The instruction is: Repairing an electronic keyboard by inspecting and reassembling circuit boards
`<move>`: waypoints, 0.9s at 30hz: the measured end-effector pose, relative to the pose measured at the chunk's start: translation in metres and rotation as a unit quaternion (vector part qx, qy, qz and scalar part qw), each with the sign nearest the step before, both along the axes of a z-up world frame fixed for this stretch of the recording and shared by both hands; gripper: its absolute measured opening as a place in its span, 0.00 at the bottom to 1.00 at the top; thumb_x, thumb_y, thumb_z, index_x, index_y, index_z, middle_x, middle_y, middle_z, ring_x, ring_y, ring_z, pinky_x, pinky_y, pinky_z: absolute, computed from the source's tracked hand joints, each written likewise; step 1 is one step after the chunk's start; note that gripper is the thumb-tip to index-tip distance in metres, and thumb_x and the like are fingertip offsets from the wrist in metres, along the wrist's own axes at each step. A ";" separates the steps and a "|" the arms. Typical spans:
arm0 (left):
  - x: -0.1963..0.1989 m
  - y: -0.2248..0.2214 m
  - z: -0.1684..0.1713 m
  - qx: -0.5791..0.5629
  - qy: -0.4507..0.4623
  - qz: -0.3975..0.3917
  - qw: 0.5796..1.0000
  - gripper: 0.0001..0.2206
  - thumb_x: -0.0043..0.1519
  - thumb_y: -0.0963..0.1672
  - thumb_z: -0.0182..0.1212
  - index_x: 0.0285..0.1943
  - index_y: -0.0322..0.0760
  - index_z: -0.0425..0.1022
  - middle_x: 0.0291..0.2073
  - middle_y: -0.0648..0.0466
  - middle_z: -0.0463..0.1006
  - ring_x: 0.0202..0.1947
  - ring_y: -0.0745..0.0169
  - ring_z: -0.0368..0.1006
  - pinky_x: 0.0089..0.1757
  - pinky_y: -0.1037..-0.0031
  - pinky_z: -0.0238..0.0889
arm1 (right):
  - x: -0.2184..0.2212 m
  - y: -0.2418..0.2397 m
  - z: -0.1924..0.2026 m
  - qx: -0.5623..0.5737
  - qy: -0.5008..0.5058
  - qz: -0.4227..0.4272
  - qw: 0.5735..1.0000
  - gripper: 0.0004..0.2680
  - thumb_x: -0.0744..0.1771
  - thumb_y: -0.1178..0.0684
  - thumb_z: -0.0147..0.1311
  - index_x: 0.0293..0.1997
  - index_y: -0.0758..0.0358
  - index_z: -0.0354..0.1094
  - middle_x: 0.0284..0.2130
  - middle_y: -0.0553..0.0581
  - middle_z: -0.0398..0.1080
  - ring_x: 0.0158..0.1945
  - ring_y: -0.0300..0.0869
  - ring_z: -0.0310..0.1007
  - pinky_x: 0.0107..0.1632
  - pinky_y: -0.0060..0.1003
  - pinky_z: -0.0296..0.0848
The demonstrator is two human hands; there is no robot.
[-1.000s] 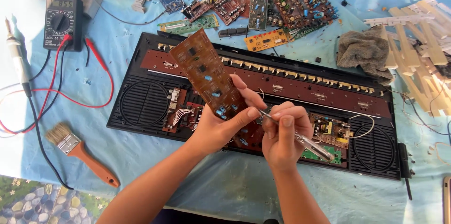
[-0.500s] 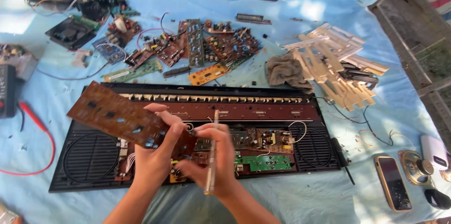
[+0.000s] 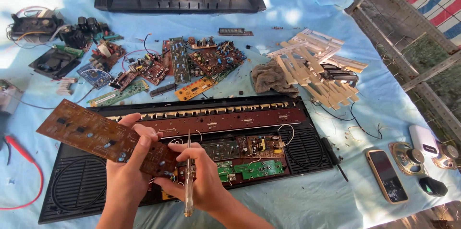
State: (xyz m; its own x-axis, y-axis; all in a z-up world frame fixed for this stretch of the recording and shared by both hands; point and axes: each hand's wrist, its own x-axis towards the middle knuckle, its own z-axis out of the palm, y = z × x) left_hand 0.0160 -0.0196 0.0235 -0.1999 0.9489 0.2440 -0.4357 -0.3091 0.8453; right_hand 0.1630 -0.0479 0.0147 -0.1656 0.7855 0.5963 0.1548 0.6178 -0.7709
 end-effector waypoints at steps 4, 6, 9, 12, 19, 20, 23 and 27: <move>-0.001 -0.003 0.002 0.029 -0.010 -0.029 0.999 0.19 0.65 0.43 0.58 0.63 0.34 0.62 0.35 0.55 0.71 0.43 0.59 0.70 0.57 0.64 0.67 | -0.002 -0.001 -0.003 0.042 0.008 -0.013 0.999 0.19 0.63 0.52 0.68 0.46 0.62 0.54 0.53 0.69 0.71 0.53 0.54 0.73 0.51 0.45 0.76; 0.000 -0.002 0.003 0.028 -0.013 -0.029 0.999 0.19 0.65 0.43 0.59 0.63 0.33 0.62 0.35 0.54 0.71 0.43 0.59 0.69 0.56 0.63 0.68 | -0.001 0.000 -0.004 0.041 0.010 -0.009 0.999 0.18 0.63 0.52 0.68 0.46 0.62 0.54 0.54 0.69 0.70 0.53 0.54 0.72 0.51 0.45 0.76; -0.002 -0.002 -0.001 0.034 -0.020 -0.038 0.998 0.20 0.64 0.43 0.59 0.64 0.33 0.61 0.34 0.53 0.71 0.40 0.59 0.70 0.54 0.59 0.72 | -0.001 -0.002 -0.007 0.032 0.010 -0.007 0.999 0.18 0.63 0.52 0.67 0.46 0.62 0.54 0.53 0.69 0.69 0.54 0.55 0.71 0.50 0.46 0.76; -0.008 0.002 -0.004 0.064 -0.015 -0.069 0.995 0.19 0.65 0.42 0.58 0.64 0.34 0.61 0.33 0.51 0.71 0.38 0.59 0.70 0.54 0.55 0.75 | 0.000 -0.001 -0.006 0.031 0.007 -0.007 0.999 0.18 0.64 0.52 0.67 0.47 0.62 0.54 0.53 0.69 0.69 0.55 0.56 0.71 0.51 0.47 0.75; 0.003 0.002 0.005 -0.038 -0.039 0.006 0.998 0.18 0.66 0.41 0.55 0.65 0.30 0.61 0.35 0.50 0.71 0.41 0.58 0.71 0.52 0.55 0.77 | -0.001 -0.001 -0.008 0.006 0.005 -0.007 1.000 0.18 0.64 0.53 0.66 0.47 0.61 0.53 0.54 0.71 0.68 0.55 0.57 0.71 0.51 0.49 0.75; 0.003 0.002 0.006 -0.039 -0.039 0.004 0.998 0.18 0.66 0.41 0.55 0.65 0.30 0.61 0.35 0.50 0.71 0.41 0.58 0.71 0.52 0.55 0.77 | -0.001 0.000 -0.009 0.006 0.005 -0.009 1.000 0.18 0.64 0.53 0.66 0.47 0.61 0.53 0.54 0.71 0.68 0.55 0.57 0.71 0.51 0.49 0.75; 0.003 0.001 0.006 -0.052 -0.054 0.017 0.997 0.19 0.68 0.42 0.53 0.68 0.31 0.60 0.37 0.54 0.69 0.40 0.62 0.68 0.53 0.58 0.74 | -0.001 0.001 -0.009 -0.006 0.023 0.011 1.000 0.18 0.64 0.54 0.66 0.48 0.61 0.53 0.54 0.70 0.68 0.53 0.54 0.69 0.49 0.46 0.73; 0.002 -0.005 0.006 0.012 -0.003 0.022 1.000 0.19 0.68 0.43 0.56 0.66 0.31 0.61 0.35 0.53 0.68 0.36 0.60 0.69 0.47 0.65 0.73 | -0.002 -0.003 -0.005 -0.011 0.024 0.022 0.999 0.19 0.63 0.54 0.66 0.48 0.62 0.52 0.54 0.71 0.68 0.53 0.54 0.69 0.50 0.45 0.73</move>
State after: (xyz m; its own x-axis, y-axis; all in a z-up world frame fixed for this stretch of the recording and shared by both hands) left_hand 0.0179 -0.0245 0.0296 -0.2440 0.9328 0.2654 -0.4266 -0.3490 0.8344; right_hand 0.1610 -0.0507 0.0097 -0.1722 0.7908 0.5874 0.0906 0.6065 -0.7899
